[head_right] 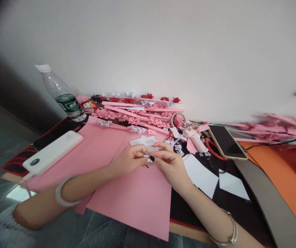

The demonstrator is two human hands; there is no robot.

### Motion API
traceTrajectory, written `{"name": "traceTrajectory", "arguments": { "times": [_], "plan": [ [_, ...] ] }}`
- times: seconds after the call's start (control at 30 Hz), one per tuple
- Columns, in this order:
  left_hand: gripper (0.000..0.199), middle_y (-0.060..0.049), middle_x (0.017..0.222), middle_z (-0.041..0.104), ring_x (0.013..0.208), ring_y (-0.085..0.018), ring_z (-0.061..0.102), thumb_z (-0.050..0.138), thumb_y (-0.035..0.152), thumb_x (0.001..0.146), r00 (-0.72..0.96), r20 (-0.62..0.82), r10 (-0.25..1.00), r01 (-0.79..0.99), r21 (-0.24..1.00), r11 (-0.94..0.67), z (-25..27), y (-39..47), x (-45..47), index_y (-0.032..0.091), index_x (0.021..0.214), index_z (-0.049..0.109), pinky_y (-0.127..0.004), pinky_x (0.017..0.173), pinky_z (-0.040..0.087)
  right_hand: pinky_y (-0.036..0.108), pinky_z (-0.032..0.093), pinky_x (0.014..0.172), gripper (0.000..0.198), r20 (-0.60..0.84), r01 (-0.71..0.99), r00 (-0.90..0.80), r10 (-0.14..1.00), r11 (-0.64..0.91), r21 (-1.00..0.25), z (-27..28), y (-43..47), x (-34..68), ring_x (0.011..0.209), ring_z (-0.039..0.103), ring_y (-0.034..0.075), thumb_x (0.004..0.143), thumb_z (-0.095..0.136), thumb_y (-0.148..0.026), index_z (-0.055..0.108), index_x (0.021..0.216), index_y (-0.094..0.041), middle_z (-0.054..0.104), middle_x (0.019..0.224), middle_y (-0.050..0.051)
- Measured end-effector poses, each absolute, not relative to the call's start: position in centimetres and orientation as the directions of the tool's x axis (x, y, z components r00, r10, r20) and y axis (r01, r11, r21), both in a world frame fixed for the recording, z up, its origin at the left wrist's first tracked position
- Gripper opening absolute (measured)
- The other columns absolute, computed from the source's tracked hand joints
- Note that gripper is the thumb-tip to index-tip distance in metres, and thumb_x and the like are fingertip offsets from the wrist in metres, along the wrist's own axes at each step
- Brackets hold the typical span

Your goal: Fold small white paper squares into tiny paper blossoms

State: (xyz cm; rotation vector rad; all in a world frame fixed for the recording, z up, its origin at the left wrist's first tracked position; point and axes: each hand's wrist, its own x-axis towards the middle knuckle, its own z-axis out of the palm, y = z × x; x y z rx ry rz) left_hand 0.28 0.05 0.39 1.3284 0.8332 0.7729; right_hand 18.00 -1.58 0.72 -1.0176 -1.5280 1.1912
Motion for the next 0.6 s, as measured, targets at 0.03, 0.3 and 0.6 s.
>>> {"name": "traceTrajectory", "arguments": {
  "times": [0.03, 0.3, 0.6],
  "plan": [
    [0.016, -0.001, 0.064, 0.061, 0.067, -0.015, 0.063, 0.064, 0.026, 0.073, 0.505, -0.071, 0.86, -0.01, 0.996, 0.088, 0.4, 0.07, 0.26, 0.014, 0.076, 0.054, -0.029, 0.067, 0.049, 0.033, 0.043, 0.086, 0.016, 0.152, 0.028, -0.241, 0.958, 0.163, -0.986, 0.61, -1.55, 18.01, 0.11, 0.047, 0.021, 0.077, 0.063, -0.02, 0.072, 0.087, -0.029, 0.052, 0.113, 0.005],
    [0.011, -0.002, 0.07, 0.063, 0.07, -0.015, 0.063, 0.061, 0.023, 0.075, 0.509, -0.031, 0.86, -0.028, 0.998, 0.053, -0.09, 0.12, 0.22, 0.014, 0.078, 0.055, -0.03, 0.068, 0.05, 0.035, 0.04, 0.091, 0.017, 0.066, -0.057, -0.253, 0.965, 0.053, -0.997, 0.53, -1.49, 18.0, 0.119, 0.043, 0.022, 0.076, 0.064, -0.019, 0.072, 0.088, -0.028, 0.055, 0.118, 0.005],
    [0.011, -0.001, 0.07, 0.064, 0.07, -0.014, 0.064, 0.061, 0.023, 0.075, 0.514, -0.025, 0.857, -0.078, 0.994, 0.076, 0.24, 0.17, 0.25, 0.014, 0.079, 0.056, -0.03, 0.07, 0.052, 0.034, 0.046, 0.081, 0.015, 0.03, -0.168, -0.301, 0.953, -0.022, -0.986, 0.73, -1.41, 17.93, 0.113, 0.048, 0.023, 0.074, 0.066, -0.021, 0.073, 0.086, -0.028, 0.052, 0.122, 0.005]
  ]
}}
